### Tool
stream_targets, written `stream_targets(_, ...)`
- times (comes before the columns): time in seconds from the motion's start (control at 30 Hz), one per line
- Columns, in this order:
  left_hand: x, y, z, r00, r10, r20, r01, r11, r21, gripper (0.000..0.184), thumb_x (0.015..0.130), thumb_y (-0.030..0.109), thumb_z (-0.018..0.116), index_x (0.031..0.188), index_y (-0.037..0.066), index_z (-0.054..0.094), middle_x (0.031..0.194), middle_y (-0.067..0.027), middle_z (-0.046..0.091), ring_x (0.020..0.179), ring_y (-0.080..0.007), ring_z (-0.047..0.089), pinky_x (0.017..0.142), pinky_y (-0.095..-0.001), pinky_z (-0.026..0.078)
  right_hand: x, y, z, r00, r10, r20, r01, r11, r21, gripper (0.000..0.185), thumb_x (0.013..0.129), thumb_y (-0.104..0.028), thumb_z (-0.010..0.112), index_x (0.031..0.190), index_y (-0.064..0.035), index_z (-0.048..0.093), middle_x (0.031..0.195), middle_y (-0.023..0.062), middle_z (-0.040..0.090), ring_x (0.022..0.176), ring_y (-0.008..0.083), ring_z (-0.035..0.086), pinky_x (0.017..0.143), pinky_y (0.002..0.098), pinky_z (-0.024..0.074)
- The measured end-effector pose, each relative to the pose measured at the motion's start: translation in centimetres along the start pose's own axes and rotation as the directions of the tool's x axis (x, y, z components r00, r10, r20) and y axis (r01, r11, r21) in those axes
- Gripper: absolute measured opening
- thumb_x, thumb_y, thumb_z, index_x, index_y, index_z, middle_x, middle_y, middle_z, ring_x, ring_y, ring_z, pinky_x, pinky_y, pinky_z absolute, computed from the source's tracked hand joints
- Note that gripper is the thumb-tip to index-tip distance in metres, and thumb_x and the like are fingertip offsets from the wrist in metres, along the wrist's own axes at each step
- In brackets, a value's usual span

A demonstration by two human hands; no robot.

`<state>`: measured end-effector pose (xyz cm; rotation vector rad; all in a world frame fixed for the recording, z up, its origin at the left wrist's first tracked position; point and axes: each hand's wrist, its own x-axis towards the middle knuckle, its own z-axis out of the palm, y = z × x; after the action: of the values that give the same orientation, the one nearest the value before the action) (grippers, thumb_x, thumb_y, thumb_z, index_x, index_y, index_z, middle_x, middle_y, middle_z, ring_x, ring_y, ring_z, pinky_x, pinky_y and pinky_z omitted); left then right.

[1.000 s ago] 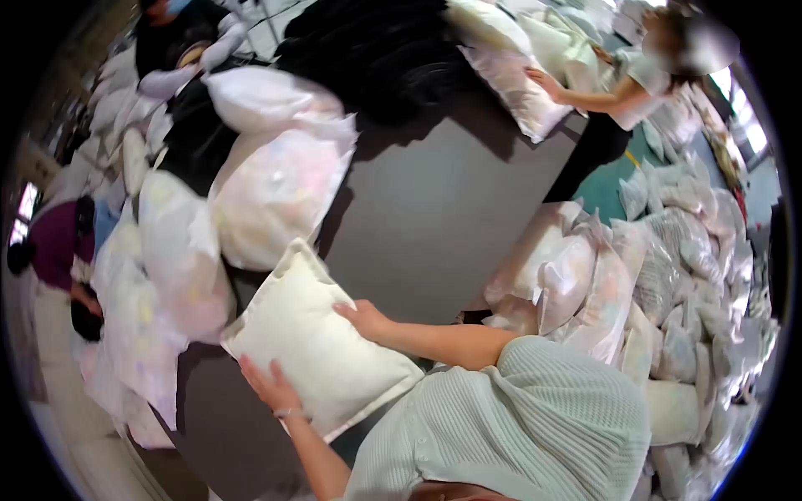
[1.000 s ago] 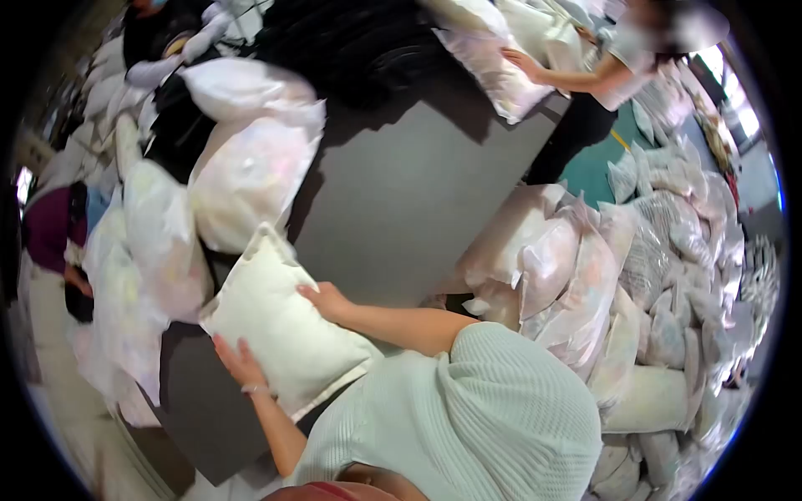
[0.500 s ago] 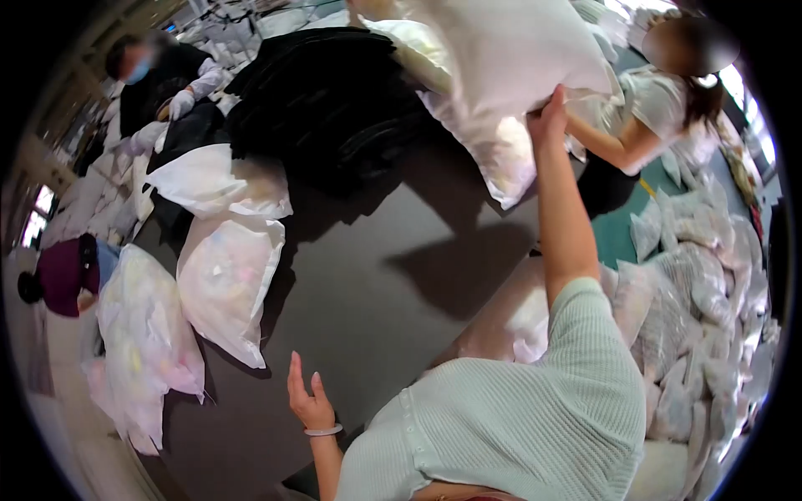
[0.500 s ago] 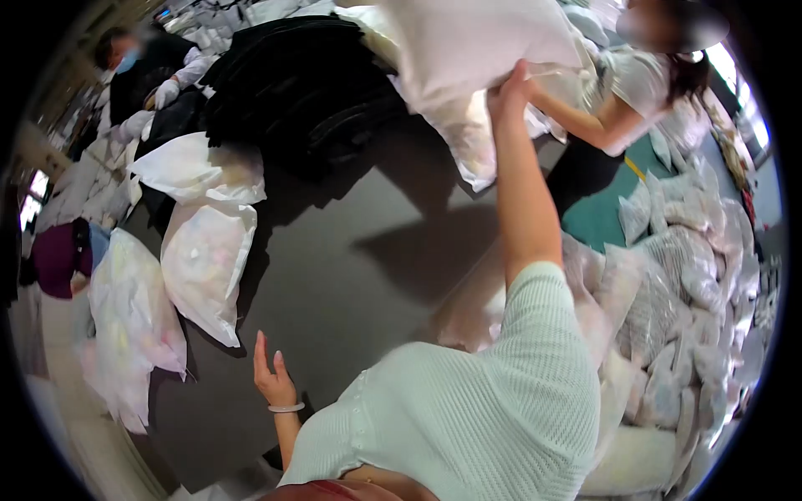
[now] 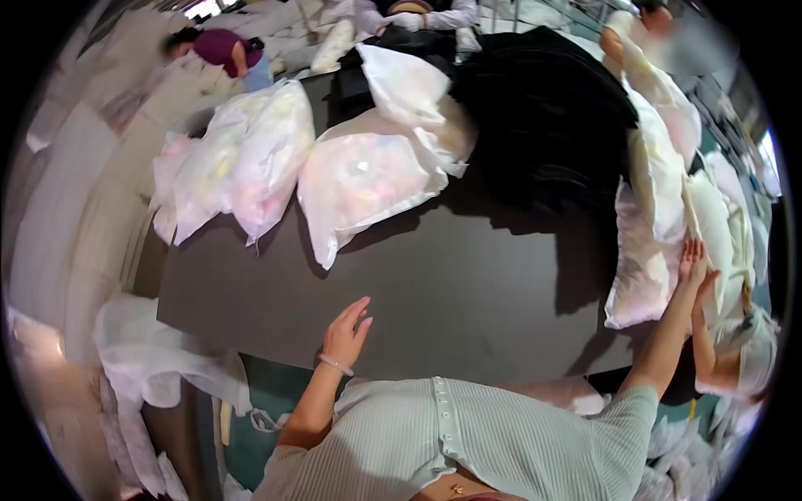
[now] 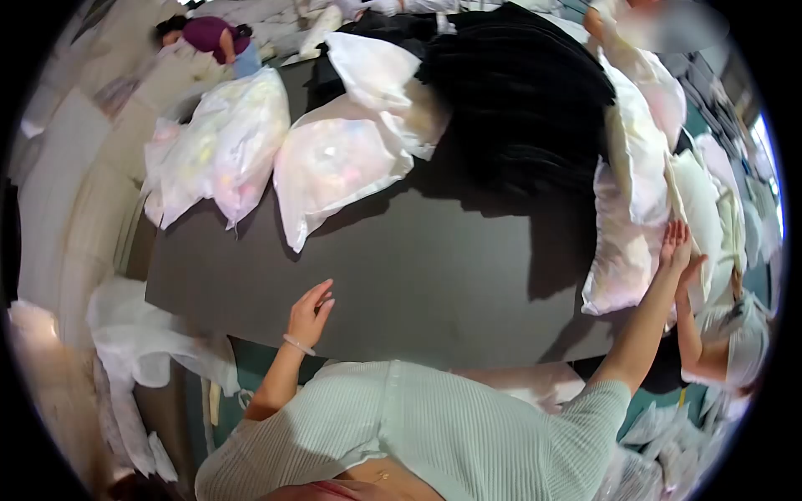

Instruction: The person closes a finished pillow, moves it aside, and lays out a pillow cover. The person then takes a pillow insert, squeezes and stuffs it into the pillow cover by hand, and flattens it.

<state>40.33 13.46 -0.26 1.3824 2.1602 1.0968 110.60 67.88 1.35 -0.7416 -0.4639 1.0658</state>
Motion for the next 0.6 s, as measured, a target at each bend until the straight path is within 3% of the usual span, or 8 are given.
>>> stream_targets(0.13, 0.6, -0.2, -0.3, 1.0, 0.009, 0.009, -0.009, 1.0, 0.014, 0.036, 0.087, 0.012, 0.062, 0.123, 0.009, 0.058, 0.122, -0.0109, 0.061, 0.103, -0.0251, 0.063, 0.087, -0.0353, 0.05, -7.1, 5.8, 4.3, 0.993, 0.059, 0.106, -0.051, 0.996, -0.072, 0.032, 0.095, -0.023, 0.053, 0.121, -0.0044, 0.055, 0.107, 0.008, 0.063, 0.096, 0.0202, 0.061, 0.085, 0.0331, 0.0529)
stream_targets(0.2, 0.8, -0.7, -0.3, 0.997, 0.012, 0.08, -0.015, 0.999, 0.043, 0.035, 0.087, 0.014, 0.061, 0.121, 0.01, 0.059, 0.123, -0.0105, 0.061, 0.107, -0.0272, 0.061, 0.09, -0.0365, 0.048, -9.1, 10.3, 5.5, 0.922, 0.183, 0.342, -0.137, 0.978, -0.155, 0.03, 0.094, -0.02, 0.056, 0.119, -0.0038, 0.054, 0.095, 0.0061, 0.061, 0.084, 0.0175, 0.059, 0.073, 0.028, 0.0498)
stream_targets(0.23, 0.8, -1.0, -0.4, 0.996, 0.021, 0.083, -0.025, 0.999, 0.039, 0.035, 0.087, 0.014, 0.061, 0.121, 0.01, 0.059, 0.123, -0.0105, 0.061, 0.107, -0.0272, 0.061, 0.09, -0.0365, 0.048, -16.8, 11.0, 11.7, 0.971, 0.096, 0.221, -0.063, 0.987, -0.149, 0.024, 0.092, -0.017, 0.057, 0.112, -0.004, 0.057, 0.093, 0.006, 0.06, 0.078, 0.0165, 0.058, 0.069, 0.0282, 0.0492)
stream_targets(0.3, 0.2, -1.6, -0.7, 0.989, 0.037, 0.145, -0.05, 0.995, 0.086, 0.035, 0.087, 0.016, 0.061, 0.121, 0.01, 0.059, 0.124, -0.0106, 0.06, 0.108, -0.0298, 0.059, 0.092, -0.0375, 0.048, -25.0, 12.1, 19.5, 0.979, 0.043, 0.201, 0.053, 0.891, -0.451, 0.021, 0.09, -0.016, 0.058, 0.108, -0.0056, 0.061, 0.096, 0.0077, 0.062, 0.083, 0.0153, 0.061, 0.07, 0.0279, 0.051)
stream_targets(0.4, -0.9, -2.3, -1.9, 0.992, 0.033, 0.118, -0.042, 0.996, 0.079, 0.035, 0.087, 0.015, 0.061, 0.121, 0.009, 0.059, 0.124, -0.0109, 0.06, 0.109, -0.0315, 0.059, 0.093, -0.0385, 0.047, -27.9, 15.5, 27.0, 0.874, 0.016, 0.486, 0.239, 0.856, -0.459, 0.018, 0.091, -0.016, 0.059, 0.105, -0.0064, 0.066, 0.096, 0.0017, 0.065, 0.087, 0.0096, 0.06, 0.071, 0.0238, 0.0489)
stream_targets(0.47, -2.4, -3.8, -3.0, 0.997, 0.014, 0.082, -0.019, 0.997, 0.069, 0.034, 0.087, 0.014, 0.061, 0.12, 0.008, 0.059, 0.124, -0.011, 0.06, 0.108, -0.0313, 0.059, 0.092, -0.0383, 0.048, -28.8, 16.2, 34.0, 0.747, -0.124, 0.653, 0.467, 0.797, -0.383, 0.016, 0.091, -0.015, 0.059, 0.101, -0.0048, 0.067, 0.092, -0.0012, 0.063, 0.085, 0.0058, 0.056, 0.07, 0.0218, 0.0467)
stream_targets(0.53, -3.9, -5.3, -4.3, 0.999, -0.015, 0.03, 0.013, 0.997, 0.07, 0.034, 0.087, 0.012, 0.061, 0.12, 0.008, 0.06, 0.123, -0.011, 0.06, 0.107, -0.0311, 0.06, 0.091, -0.038, 0.048, -26.2, 16.9, 40.3, 0.469, -0.37, 0.802, 0.831, 0.492, -0.259, 0.017, 0.088, -0.015, 0.061, 0.102, -0.0055, 0.066, 0.095, 0.0035, 0.063, 0.086, 0.0138, 0.059, 0.072, 0.025, 0.0473)
stream_targets(0.6, -5.9, -6.3, -5.8, 0.985, -0.156, -0.079, 0.159, 0.987, 0.03, 0.033, 0.086, 0.009, 0.061, 0.118, 0.007, 0.061, 0.123, -0.0112, 0.061, 0.102, -0.0283, 0.063, 0.09, -0.0358, 0.049, -24.7, 16.3, 46.7, 0.161, -0.456, 0.875, 0.986, 0.044, -0.159, 0.026, 0.086, -0.019, 0.064, 0.11, -0.0088, 0.063, 0.107, 0.0072, 0.061, 0.098, 0.0232, 0.058, 0.082, 0.0319, 0.0469)
